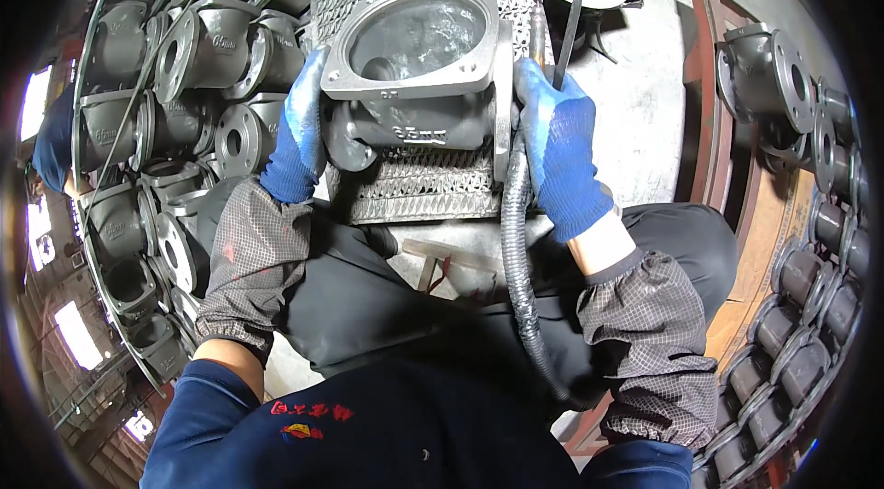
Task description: The person picks up a metal pipe fitting from a pile and places it on a work surface. Using a rotary tool, they grind the inner and outer surfaces of the fitting, turning and repositioning the object by hand to reach different areas.
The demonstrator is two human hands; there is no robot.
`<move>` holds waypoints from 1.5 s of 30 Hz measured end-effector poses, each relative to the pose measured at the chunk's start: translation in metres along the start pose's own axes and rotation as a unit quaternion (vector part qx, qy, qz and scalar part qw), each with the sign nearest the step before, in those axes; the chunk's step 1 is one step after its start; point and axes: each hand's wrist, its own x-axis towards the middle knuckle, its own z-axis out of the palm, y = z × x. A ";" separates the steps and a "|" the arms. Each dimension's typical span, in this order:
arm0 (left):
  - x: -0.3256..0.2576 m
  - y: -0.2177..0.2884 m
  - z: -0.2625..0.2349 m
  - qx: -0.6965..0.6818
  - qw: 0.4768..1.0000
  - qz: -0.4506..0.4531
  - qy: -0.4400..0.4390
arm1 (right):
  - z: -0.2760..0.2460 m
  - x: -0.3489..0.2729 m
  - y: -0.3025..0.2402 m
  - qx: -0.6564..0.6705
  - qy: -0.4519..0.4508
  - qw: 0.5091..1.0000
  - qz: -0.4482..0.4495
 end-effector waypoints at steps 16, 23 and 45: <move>-0.019 -0.020 -0.041 0.227 0.957 0.169 -0.058 | -0.001 -0.024 0.005 -0.203 -0.059 0.977 -0.007; -0.051 -0.026 -0.048 0.221 0.961 0.162 -0.029 | 0.021 -0.025 -0.101 -0.441 -0.254 0.858 -0.062; -0.065 -0.033 -0.036 0.199 0.967 0.151 0.048 | 0.125 0.033 -0.046 -0.664 -0.415 0.620 -0.038</move>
